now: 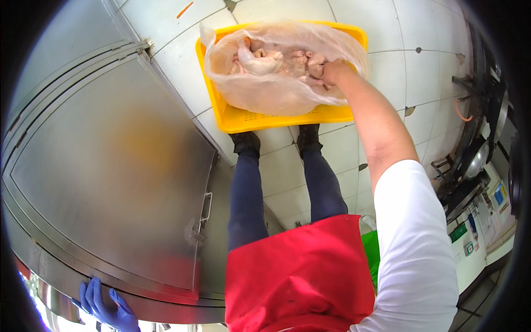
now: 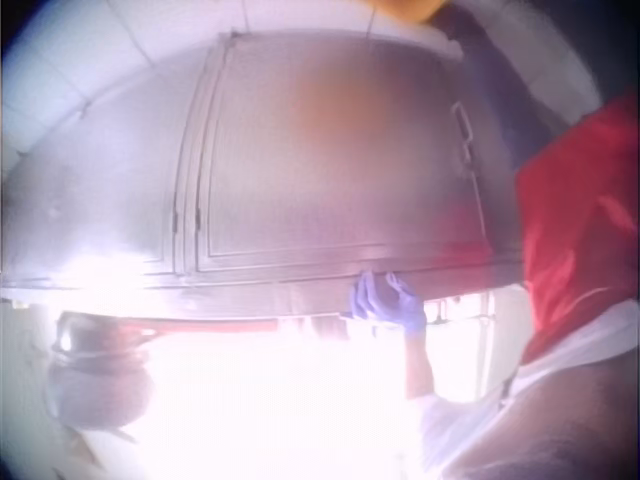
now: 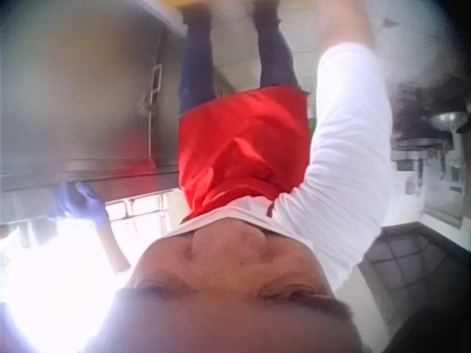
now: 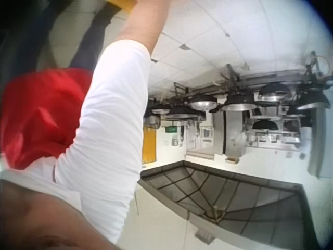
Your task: The person uses a food processor to grind meat, then transfers the ground meat to a bowl. They retrieve a whole chicken from a yellow bin, place it on a cutting board, and begin cutting it into smaller pieces with a knife.
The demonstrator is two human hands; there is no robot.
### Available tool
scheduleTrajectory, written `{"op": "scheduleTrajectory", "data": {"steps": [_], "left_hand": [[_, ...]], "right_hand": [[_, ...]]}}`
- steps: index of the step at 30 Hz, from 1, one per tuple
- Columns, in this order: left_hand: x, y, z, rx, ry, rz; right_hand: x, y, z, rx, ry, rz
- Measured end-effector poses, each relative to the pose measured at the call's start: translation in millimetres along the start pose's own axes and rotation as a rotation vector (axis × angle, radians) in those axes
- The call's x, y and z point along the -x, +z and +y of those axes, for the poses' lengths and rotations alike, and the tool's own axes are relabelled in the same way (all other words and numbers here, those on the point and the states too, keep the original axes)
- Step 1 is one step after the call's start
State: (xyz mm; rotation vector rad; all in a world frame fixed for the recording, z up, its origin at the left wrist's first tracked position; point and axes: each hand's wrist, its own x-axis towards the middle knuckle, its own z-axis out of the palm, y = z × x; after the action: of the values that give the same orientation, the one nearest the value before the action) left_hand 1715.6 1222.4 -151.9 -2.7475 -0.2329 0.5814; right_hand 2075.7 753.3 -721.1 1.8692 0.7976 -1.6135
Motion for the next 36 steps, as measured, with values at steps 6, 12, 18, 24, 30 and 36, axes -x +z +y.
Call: {"op": "scheduleTrajectory", "data": {"steps": [6,12,18,24,30,36], "left_hand": [[15.3,13.0,-11.1,-0.034,0.006,-0.03],[11.1,12.3,-15.0,-0.021,0.042,0.01],[15.5,8.5,-9.4,0.009,-0.001,0.007],[10.8,10.3,-12.3,-0.014,0.05,0.026],[11.0,6.9,-8.9,-0.047,0.064,0.018],[6.2,11.3,-13.0,-0.041,0.07,0.004]], "right_hand": [[-6.3,39.2,-3.2,-0.536,0.001,0.184],[-4.6,39.2,6.0,-0.676,-0.044,0.229],[71.9,-6.8,-8.3,-0.475,-0.076,0.217],[77.8,20.3,-19.0,-0.379,-0.006,0.474],[93.8,17.9,-30.8,-0.386,-0.025,0.423],[56.8,40.0,-4.0,-0.553,-0.05,0.572]]}}
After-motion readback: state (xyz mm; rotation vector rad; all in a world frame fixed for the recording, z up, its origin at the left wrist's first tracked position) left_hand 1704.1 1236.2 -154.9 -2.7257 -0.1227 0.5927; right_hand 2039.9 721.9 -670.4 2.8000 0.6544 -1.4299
